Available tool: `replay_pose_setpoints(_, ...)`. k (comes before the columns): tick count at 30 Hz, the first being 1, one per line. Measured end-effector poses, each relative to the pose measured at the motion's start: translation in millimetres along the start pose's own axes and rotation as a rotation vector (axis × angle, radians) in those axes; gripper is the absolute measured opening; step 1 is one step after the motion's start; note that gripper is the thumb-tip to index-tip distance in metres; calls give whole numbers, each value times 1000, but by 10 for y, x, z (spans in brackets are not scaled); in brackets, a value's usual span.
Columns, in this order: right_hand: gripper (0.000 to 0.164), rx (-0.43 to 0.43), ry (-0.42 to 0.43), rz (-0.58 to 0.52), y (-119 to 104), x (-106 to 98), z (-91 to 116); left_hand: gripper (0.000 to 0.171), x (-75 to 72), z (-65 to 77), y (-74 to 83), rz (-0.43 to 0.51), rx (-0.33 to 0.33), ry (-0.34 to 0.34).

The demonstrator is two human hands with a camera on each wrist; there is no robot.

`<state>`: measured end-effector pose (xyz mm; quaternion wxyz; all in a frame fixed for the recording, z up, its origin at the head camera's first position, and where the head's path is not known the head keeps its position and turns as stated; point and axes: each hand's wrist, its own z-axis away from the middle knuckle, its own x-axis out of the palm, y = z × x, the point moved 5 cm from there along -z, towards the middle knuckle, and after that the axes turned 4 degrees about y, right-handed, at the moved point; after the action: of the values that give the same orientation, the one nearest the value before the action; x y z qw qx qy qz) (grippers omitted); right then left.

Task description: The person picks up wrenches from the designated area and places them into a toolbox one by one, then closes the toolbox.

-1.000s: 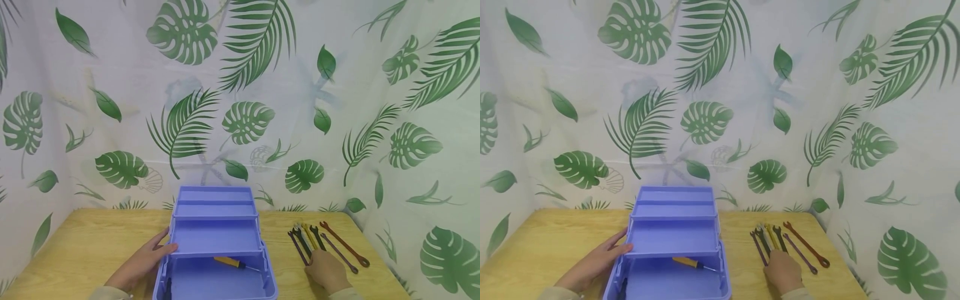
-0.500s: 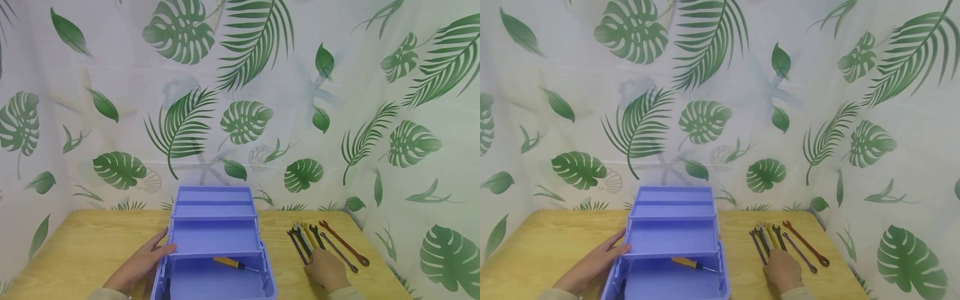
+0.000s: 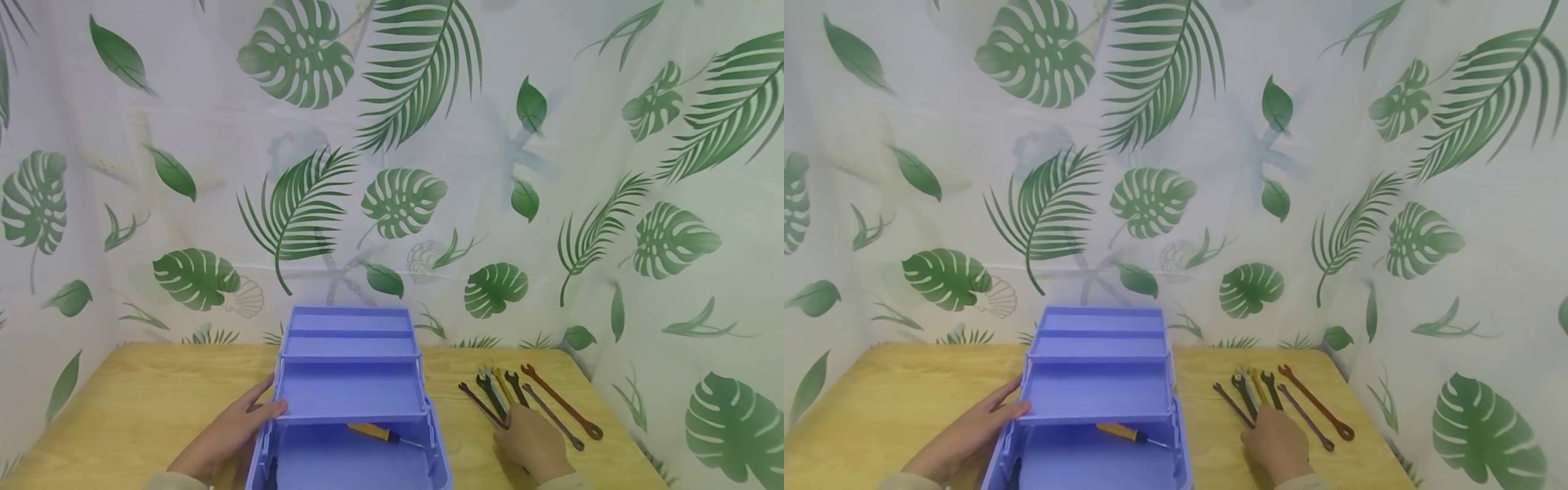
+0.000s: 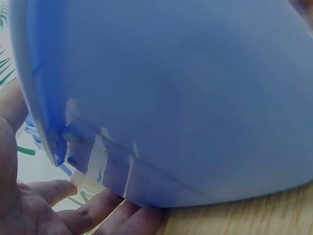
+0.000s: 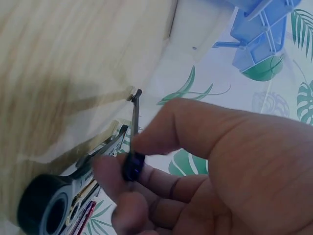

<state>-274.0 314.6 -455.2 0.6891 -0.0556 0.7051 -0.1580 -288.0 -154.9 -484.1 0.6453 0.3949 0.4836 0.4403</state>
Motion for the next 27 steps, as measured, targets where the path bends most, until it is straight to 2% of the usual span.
replay_pose_setpoints(9, 45, -9, 106, -28, -4, -34, -69, 91, -15, 1, -8, -6, 3, 3)
replay_pose_setpoints(14, 38, -23, 88, -42, -26, -43, -89, 89, -17, -37, -39, -8, 18, 4)
replay_pose_setpoints(19, 23, -22, 62, -15, -19, -16, -96, 90, 4, -42, -51, -3, 27, 3)
replay_pose_setpoints(27, 20, -37, 63, 28, -43, 9, -83, 91, -5, -28, -48, 9, 28, 4)
